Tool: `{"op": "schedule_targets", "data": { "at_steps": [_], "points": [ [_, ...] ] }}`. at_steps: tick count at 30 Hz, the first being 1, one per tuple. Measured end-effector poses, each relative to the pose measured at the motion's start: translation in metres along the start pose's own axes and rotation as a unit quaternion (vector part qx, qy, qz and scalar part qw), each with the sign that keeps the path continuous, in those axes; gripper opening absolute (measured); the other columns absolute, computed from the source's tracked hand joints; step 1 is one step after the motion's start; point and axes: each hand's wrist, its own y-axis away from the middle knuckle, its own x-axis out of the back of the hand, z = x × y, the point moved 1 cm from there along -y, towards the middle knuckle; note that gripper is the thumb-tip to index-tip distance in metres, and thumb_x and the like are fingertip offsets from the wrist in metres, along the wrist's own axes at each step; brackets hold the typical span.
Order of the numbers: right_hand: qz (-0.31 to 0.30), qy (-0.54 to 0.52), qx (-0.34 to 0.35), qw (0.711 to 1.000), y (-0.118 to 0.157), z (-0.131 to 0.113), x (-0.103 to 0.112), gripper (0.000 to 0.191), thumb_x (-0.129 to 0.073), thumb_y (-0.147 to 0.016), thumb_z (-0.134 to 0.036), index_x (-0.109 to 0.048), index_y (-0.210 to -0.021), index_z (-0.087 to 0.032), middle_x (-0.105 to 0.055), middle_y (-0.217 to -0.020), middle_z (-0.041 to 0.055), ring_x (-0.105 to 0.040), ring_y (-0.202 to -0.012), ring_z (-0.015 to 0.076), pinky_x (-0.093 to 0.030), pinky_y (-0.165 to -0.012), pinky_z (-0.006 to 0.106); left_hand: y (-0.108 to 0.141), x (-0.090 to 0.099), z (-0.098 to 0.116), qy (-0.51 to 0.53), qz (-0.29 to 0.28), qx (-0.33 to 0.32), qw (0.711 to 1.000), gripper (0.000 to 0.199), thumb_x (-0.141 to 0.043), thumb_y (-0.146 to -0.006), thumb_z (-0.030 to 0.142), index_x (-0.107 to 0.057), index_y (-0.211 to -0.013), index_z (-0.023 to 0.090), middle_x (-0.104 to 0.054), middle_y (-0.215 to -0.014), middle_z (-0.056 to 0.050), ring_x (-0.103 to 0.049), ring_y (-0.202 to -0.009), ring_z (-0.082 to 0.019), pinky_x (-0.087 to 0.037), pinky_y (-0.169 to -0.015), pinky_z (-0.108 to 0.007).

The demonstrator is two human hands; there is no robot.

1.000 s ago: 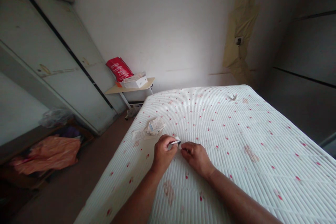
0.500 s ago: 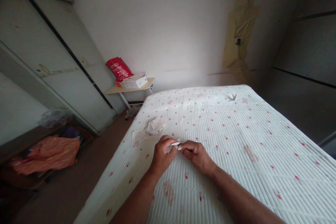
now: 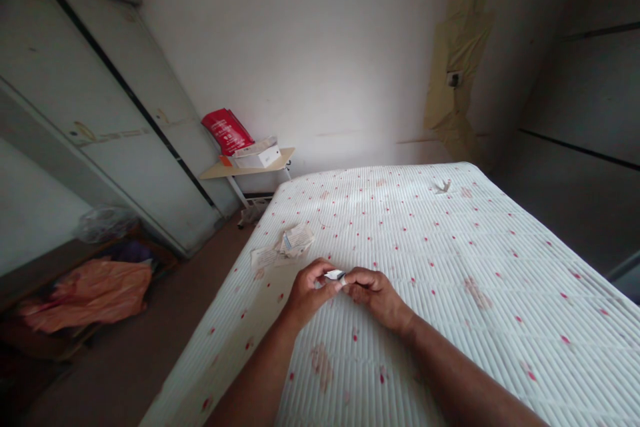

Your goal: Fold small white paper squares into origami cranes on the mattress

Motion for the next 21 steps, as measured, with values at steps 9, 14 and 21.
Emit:
{"op": "schedule_targets", "data": {
  "at_steps": [9,14,21],
  "points": [
    [0.008,0.018,0.046,0.999,-0.0006,-0.0009,-0.0025,0.03,-0.054,-0.082,-0.047,-0.069,-0.088,-0.021,-0.063,-0.078,0.0033,-0.057,-0.075,0.0145,-0.047,-0.072,0.028,0.0006,-0.0006,0.0026,0.046,-0.011,0.075,0.996,0.012,-0.061,-0.065,0.018,-0.064,-0.076,0.014,-0.056,-0.066,0.002,-0.047,-0.06,-0.009,-0.036,-0.054,-0.018],
    [0.008,0.029,0.068,0.997,-0.0003,0.0006,-0.0023,0.028,-0.054,-0.084,-0.045,-0.069,-0.088,-0.022,-0.063,-0.079,0.0032,-0.058,-0.075,0.0143,-0.047,-0.071,0.027,0.0009,0.0005,0.0041,0.05,-0.021,0.084,0.995,0.012,-0.06,-0.065,0.017,-0.064,-0.076,0.014,-0.055,-0.065,0.002,-0.047,-0.06,-0.009,-0.036,-0.053,-0.018],
    [0.011,0.034,0.066,0.997,0.0,0.0019,-0.0033,0.025,-0.054,-0.084,-0.041,-0.069,-0.088,-0.021,-0.063,-0.079,0.0035,-0.057,-0.076,0.0142,-0.046,-0.071,0.027,0.0011,-0.0002,0.0032,0.02,-0.024,0.071,0.997,0.01,-0.059,-0.067,0.016,-0.063,-0.076,0.014,-0.057,-0.067,0.002,-0.051,-0.065,-0.011,-0.039,-0.056,-0.018]
  ]
}}
